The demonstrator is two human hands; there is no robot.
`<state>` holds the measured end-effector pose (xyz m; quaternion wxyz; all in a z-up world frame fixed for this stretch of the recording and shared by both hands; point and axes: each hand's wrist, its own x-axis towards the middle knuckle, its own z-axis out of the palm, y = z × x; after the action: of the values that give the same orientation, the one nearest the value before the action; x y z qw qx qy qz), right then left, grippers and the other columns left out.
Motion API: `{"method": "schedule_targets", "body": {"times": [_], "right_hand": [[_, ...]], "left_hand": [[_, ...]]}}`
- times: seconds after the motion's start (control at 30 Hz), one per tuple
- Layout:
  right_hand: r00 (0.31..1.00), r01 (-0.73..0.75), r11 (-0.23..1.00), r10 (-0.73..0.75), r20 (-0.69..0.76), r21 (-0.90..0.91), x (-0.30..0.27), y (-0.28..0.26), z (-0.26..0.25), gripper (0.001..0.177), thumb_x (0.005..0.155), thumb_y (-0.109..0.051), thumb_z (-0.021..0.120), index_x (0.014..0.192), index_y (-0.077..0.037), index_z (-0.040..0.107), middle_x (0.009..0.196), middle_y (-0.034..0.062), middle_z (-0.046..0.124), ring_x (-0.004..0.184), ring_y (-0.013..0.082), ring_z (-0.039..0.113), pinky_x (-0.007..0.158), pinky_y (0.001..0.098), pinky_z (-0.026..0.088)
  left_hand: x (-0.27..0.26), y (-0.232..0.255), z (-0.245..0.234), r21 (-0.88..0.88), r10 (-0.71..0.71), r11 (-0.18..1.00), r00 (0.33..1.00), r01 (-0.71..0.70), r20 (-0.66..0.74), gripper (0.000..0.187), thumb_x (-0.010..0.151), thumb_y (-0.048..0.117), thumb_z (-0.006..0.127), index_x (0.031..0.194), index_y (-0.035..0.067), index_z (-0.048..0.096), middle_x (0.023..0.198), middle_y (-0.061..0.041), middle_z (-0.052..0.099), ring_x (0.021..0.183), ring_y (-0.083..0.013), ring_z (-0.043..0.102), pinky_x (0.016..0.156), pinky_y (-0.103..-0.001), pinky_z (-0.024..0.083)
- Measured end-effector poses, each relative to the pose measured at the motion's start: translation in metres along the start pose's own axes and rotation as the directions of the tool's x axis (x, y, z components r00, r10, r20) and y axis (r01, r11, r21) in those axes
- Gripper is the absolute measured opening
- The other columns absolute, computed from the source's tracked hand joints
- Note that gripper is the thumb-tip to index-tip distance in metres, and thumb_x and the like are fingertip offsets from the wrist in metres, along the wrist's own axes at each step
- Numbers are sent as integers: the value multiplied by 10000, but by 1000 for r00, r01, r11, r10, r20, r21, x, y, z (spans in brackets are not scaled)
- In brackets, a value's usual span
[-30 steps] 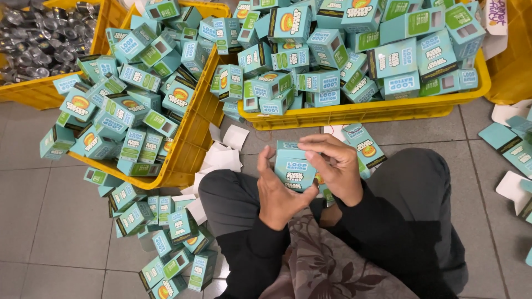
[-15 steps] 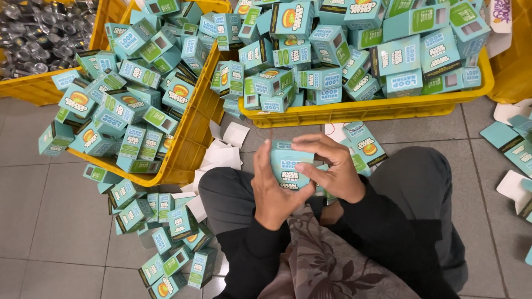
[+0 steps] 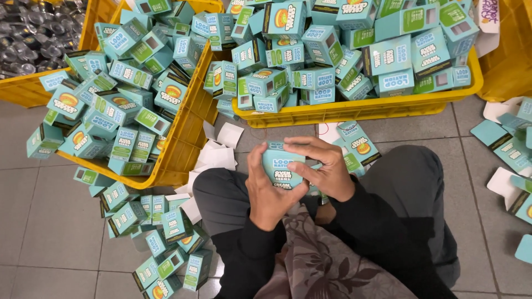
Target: A person sits on the floor of a warehouse, picking up small product boxes from a pile, folding the top flaps to close them, and organizing them.
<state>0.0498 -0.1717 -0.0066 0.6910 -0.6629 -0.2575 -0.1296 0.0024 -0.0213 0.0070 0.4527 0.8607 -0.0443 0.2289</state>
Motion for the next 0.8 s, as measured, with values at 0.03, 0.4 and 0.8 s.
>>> {"method": "schedule_targets", "body": {"times": [0.03, 0.4, 0.8], "right_hand": [[1000, -2, 1000, 2, 1, 1, -1, 2, 0, 290, 888, -111, 834, 1165, -35, 792, 1177, 212, 755, 1105, 411, 729, 792, 448, 622], [999, -12, 1000, 13, -49, 15, -3, 6, 4, 218, 904, -68, 791, 1117, -46, 831, 1129, 182, 772, 1029, 376, 760, 791, 447, 618], [982, 79, 994, -65, -177, 70, -9, 8, 13, 158, 879, -32, 829, 1019, 1, 763, 1127, 223, 768, 865, 178, 730, 647, 317, 586]], "left_hand": [[0, 1, 0, 1, -2, 1000, 1000, 2, 0, 1031, 647, 275, 911, 1489, 102, 342, 1395, -260, 523, 893, -514, 731, 654, -603, 590], [3, 2, 3, 10, 16, 1000, 1000, -16, 1, 869, 704, 299, 879, 1377, 70, 378, 1313, -264, 563, 757, -471, 732, 561, -555, 581], [4, 8, 0, -10, 59, 998, 997, -59, -40, 871, 659, 290, 920, 1279, 97, 339, 1329, -296, 558, 813, -550, 714, 614, -660, 586]]}}
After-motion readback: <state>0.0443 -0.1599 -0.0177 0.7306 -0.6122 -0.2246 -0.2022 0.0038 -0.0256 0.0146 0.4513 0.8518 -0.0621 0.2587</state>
